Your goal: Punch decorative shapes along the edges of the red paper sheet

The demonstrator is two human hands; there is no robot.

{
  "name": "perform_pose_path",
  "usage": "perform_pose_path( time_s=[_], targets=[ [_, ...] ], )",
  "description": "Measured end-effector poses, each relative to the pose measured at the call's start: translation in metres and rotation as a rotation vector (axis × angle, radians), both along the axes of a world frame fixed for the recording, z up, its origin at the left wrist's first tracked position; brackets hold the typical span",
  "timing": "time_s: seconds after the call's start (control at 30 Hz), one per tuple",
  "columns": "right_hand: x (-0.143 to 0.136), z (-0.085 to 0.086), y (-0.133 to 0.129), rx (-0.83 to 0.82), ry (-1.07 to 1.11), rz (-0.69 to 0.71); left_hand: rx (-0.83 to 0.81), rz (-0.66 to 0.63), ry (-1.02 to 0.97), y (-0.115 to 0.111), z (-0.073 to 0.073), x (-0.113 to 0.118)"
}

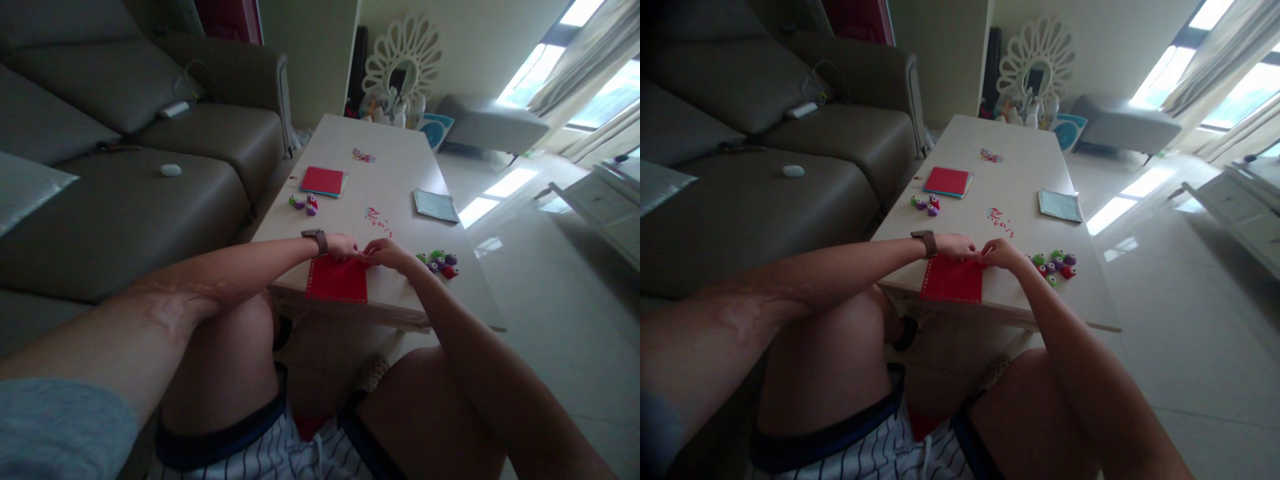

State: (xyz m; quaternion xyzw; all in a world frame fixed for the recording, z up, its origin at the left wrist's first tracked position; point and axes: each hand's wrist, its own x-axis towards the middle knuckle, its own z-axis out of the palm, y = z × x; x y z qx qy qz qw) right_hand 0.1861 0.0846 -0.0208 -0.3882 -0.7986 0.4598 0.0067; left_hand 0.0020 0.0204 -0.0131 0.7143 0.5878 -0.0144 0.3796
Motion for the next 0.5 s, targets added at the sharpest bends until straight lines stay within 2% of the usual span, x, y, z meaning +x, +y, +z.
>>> perform_pose_path(
  time_s=[0.37,0.5],
  targets=[
    [-0.013,0.001,-0.001,0.002,-0.111,-0.061,-0.051,0.006,0.059,0.004,-0.003,0.005],
    [-0.010,0.006,-0.008,0.043,-0.092,-0.056,-0.080,-0.006,0.061,0.001,0.001,0.004]
  ],
)
